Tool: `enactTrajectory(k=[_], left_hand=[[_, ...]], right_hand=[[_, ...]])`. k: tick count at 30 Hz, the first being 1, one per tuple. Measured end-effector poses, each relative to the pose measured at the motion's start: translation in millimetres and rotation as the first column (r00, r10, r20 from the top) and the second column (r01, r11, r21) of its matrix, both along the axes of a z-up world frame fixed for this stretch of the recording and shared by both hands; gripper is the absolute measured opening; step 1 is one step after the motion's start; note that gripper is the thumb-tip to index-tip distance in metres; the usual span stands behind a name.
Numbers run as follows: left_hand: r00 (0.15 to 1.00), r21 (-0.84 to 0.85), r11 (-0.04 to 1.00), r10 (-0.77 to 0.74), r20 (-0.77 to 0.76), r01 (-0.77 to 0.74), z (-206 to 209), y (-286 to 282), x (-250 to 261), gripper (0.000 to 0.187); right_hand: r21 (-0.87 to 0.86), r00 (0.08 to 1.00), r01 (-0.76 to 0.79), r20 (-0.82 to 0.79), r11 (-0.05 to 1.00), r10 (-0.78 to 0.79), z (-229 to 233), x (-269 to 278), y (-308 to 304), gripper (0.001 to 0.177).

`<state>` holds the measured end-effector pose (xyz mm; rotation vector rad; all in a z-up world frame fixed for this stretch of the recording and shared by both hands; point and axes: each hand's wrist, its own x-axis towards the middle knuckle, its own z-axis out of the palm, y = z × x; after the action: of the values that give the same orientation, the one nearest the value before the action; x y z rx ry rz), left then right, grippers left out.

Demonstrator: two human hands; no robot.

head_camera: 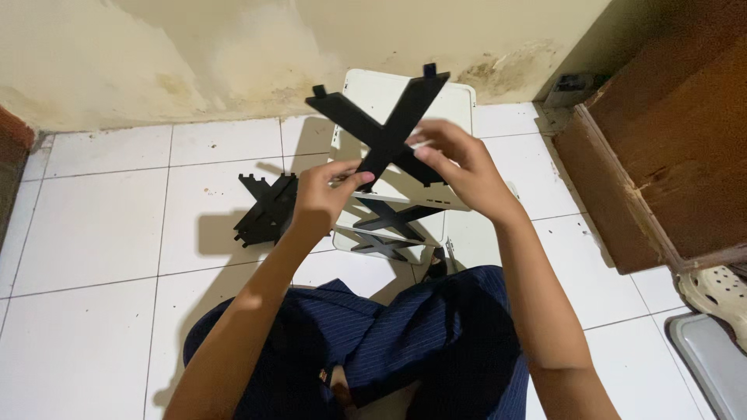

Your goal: The person assembles a small white plastic table by attaching black X-shaped support legs to the underside of the tabletop. They pick up each leg, align it with the table's slots, and press it into place, repeating the process for all four legs.

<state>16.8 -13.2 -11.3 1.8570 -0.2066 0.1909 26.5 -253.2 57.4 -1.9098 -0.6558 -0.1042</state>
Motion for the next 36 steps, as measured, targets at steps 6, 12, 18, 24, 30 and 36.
enactTrajectory(k=[6, 12, 18, 24, 30, 36], left_hand=[[1.000, 0.006, 0.999, -0.031, 0.000, 0.031, -11, -12, 12, 0.034], [0.998, -0.020, 0.998, -0.057, -0.036, 0.056, -15, -9, 17, 0.038], [0.993, 0.038, 0.994, -0.103, -0.060, 0.105, -4, -4, 14, 0.037], [0.986, 0.159, 0.973, -0.166, -0.024, 0.168, 8, -7, 14, 0.030], [0.970, 0.151, 0.960, -0.240, 0.020, 0.235, 14, -3, 15, 0.027], [0.988, 0.266, 0.952, -0.140, -0.066, 0.153, 19, -5, 10, 0.025]], right_hand=[[0.011, 0.989, 0.019, -0.150, 1.000, -0.017, -32, 1, -8, 0.024], [0.155, 0.971, -0.017, -0.235, 0.988, 0.053, -41, 3, -5, 0.021], [0.163, 0.968, -0.054, -0.233, 0.985, 0.092, -38, 0, -3, 0.017], [0.151, 0.960, -0.034, -0.269, 0.988, 0.074, -45, 8, -3, 0.021], [0.140, 0.956, -0.018, -0.288, 0.990, 0.059, -58, 15, 1, 0.027], [0.067, 0.941, -0.101, -0.317, 0.993, 0.117, -47, 21, -1, 0.027]])
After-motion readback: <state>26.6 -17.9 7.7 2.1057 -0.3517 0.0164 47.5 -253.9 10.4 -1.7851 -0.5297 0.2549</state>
